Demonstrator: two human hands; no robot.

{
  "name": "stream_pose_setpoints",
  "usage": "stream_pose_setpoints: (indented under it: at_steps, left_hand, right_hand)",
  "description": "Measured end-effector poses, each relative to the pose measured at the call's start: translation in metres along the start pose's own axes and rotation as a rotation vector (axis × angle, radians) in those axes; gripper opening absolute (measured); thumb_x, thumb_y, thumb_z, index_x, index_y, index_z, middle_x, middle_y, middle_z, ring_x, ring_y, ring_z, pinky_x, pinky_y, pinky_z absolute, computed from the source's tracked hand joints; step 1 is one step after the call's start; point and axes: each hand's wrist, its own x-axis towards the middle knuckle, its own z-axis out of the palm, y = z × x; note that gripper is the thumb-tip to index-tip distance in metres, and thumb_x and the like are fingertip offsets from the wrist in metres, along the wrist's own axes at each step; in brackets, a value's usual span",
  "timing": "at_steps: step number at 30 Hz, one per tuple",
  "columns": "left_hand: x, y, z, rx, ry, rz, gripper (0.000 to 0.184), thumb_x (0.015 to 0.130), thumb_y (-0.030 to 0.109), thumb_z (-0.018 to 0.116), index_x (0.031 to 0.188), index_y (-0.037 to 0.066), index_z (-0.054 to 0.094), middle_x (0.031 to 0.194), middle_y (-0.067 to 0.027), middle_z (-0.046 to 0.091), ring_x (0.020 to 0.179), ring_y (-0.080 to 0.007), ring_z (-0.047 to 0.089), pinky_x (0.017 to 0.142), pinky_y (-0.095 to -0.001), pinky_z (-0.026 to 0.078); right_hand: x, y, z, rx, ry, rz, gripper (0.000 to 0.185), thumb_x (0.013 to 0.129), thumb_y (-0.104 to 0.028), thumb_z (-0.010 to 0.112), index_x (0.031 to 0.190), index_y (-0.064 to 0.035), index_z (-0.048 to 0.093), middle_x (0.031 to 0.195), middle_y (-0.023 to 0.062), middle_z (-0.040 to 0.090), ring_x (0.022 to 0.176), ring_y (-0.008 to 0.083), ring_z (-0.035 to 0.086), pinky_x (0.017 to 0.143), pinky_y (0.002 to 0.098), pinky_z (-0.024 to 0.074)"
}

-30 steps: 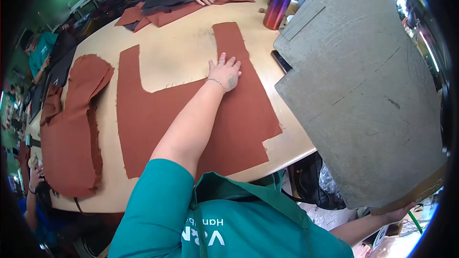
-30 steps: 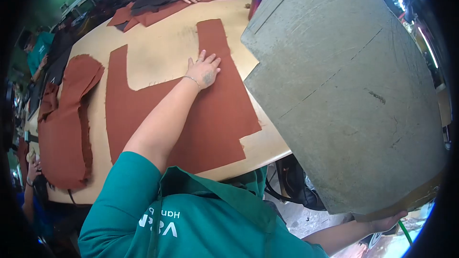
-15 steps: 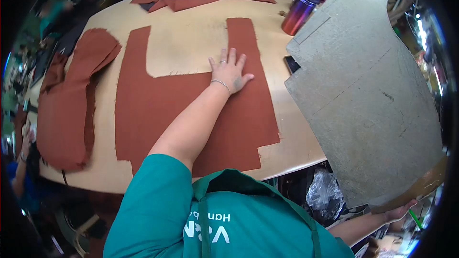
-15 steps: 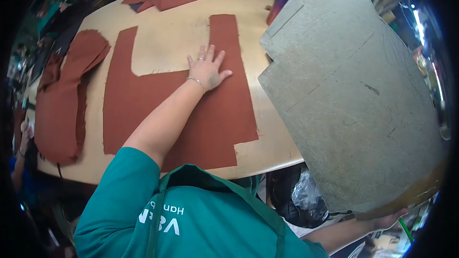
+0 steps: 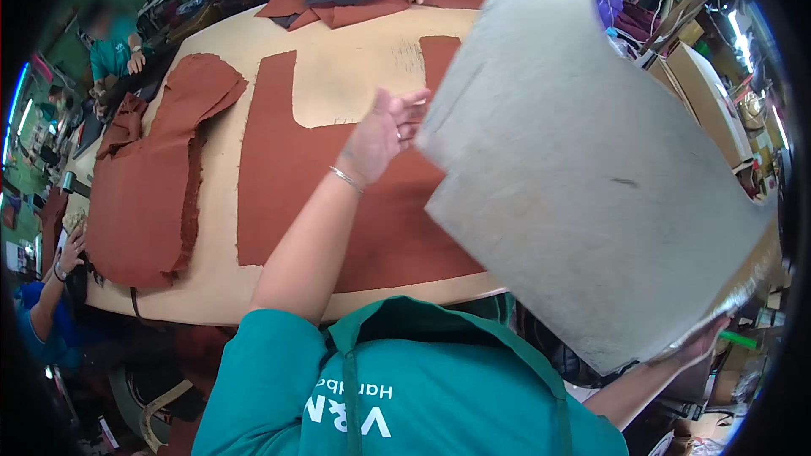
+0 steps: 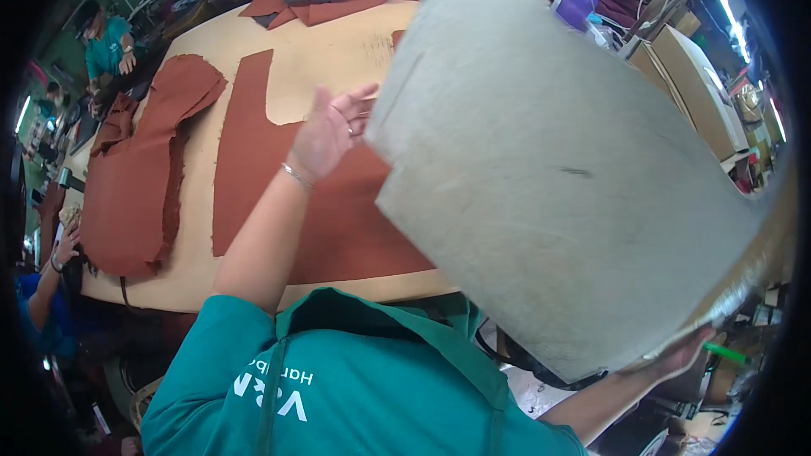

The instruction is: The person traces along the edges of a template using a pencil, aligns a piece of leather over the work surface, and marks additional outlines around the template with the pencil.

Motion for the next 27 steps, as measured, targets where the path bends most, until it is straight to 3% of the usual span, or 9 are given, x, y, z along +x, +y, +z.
stream_pose_setpoints:
  at_steps: [3, 6, 10, 12, 14, 17, 20, 23, 27]
  left_hand:
    - [-0.037, 0.04, 0.0, -0.136, 0.035, 0.006, 0.059, 0.083, 0.029, 0.061, 0.127, -0.002, 0.037, 0.112, -0.0084, 0.054, 0.103, -0.0161, 0.05, 0.092, -0.0299, 0.038]
    - [-0.091, 0.058, -0.02, 0.511, 0.281, 0.114, 0.054, 0.081, 0.02, 0.062, 0.124, -0.004, 0.038, 0.113, -0.0113, 0.054, 0.103, -0.0172, 0.051, 0.092, -0.0318, 0.039]
    - [-0.171, 0.062, -0.067, 0.507, 0.458, 0.14, 0.046, 0.08, 0.011, 0.061, 0.119, -0.003, 0.042, 0.11, -0.0112, 0.055, 0.099, -0.0174, 0.053, 0.088, -0.0304, 0.042]
    - [-0.192, 0.058, -0.095, 0.484, 0.552, 0.133, 0.043, 0.08, 0.01, 0.06, 0.118, -0.003, 0.043, 0.108, -0.0109, 0.056, 0.098, -0.0169, 0.054, 0.087, -0.0296, 0.042]
    - [-0.208, 0.055, -0.116, 0.458, 0.644, 0.091, 0.041, 0.08, 0.008, 0.06, 0.116, -0.003, 0.043, 0.107, -0.0102, 0.057, 0.097, -0.016, 0.054, 0.087, -0.0288, 0.043]
    - [-0.211, 0.054, -0.138, 0.43, 0.787, -0.033, 0.043, 0.08, 0.008, 0.06, 0.118, -0.002, 0.043, 0.107, -0.0095, 0.057, 0.095, -0.0151, 0.055, 0.086, -0.0282, 0.042]
    - [-0.21, 0.039, -0.165, 0.509, 0.747, -0.048, 0.044, 0.079, 0.006, 0.06, 0.119, -0.002, 0.043, 0.108, -0.0092, 0.057, 0.095, -0.015, 0.055, 0.087, -0.0276, 0.041]
    - [-0.207, 0.04, -0.149, 0.762, 0.79, -0.04, 0.049, 0.077, 0.005, 0.06, 0.122, -0.003, 0.043, 0.11, -0.0101, 0.056, 0.097, -0.0162, 0.054, 0.088, -0.0272, 0.04]
    - [-0.206, 0.039, -0.144, 0.815, 0.795, 0.007, 0.054, 0.074, 0.005, 0.061, 0.123, -0.003, 0.042, 0.112, -0.0107, 0.056, 0.102, -0.017, 0.052, 0.09, -0.0274, 0.039]
  right_hand:
    - [0.022, 0.056, -0.033, 0.004, -0.388, 0.016, 0.049, 0.09, -0.032, 0.047, 0.126, -0.0002, 0.039, 0.125, 0.0104, 0.045, 0.113, 0.0212, 0.044, 0.099, 0.0348, 0.0298]
    - [-0.009, 0.112, 0.021, -0.069, -0.592, 0.104, 0.035, 0.09, -0.02, 0.049, 0.116, 0.0028, 0.05, 0.114, 0.0084, 0.054, 0.106, 0.0157, 0.049, 0.093, 0.029, 0.0359]
    - [-0.082, 0.162, 0.118, -0.62, -0.843, 0.135, 0.024, 0.089, -0.022, 0.052, 0.093, 0.0003, 0.061, 0.081, -0.0002, 0.057, 0.075, 0.0078, 0.05, 0.066, 0.0225, 0.0395]
    - [-0.107, 0.192, 0.149, -0.669, -0.901, 0.202, 0.025, 0.089, -0.024, 0.054, 0.084, 0.0003, 0.06, 0.073, -0.0033, 0.053, 0.069, 0.0066, 0.045, 0.061, 0.0227, 0.037]
    - [-0.127, 0.209, 0.182, -0.712, -1.021, 0.193, 0.032, 0.085, -0.03, 0.057, 0.08, 0.0013, 0.059, 0.07, 0.0032, 0.057, 0.066, 0.0126, 0.051, 0.061, 0.0273, 0.0402]
    - [-0.142, 0.254, 0.203, -1.167, -1.109, -0.023, 0.038, 0.083, -0.038, 0.055, 0.077, -0.0003, 0.057, 0.071, 0.0162, 0.06, 0.067, 0.0277, 0.058, 0.062, 0.037, 0.0435]
    - [-0.162, 0.253, 0.212, -1.439, -1.088, -0.215, 0.043, 0.082, -0.044, 0.053, 0.076, -0.0012, 0.055, 0.074, 0.0251, 0.058, 0.073, 0.0402, 0.057, 0.065, 0.0456, 0.0436]
    - [-0.166, 0.252, 0.209, -1.47, -1.072, -0.207, 0.044, 0.083, -0.046, 0.049, 0.076, -0.0019, 0.052, 0.074, 0.0241, 0.059, 0.074, 0.0409, 0.057, 0.065, 0.0472, 0.0439]
    - [-0.166, 0.251, 0.211, -1.488, -1.072, -0.209, 0.045, 0.084, -0.046, 0.048, 0.078, -0.0021, 0.053, 0.075, 0.0241, 0.059, 0.075, 0.0406, 0.058, 0.066, 0.047, 0.0444]
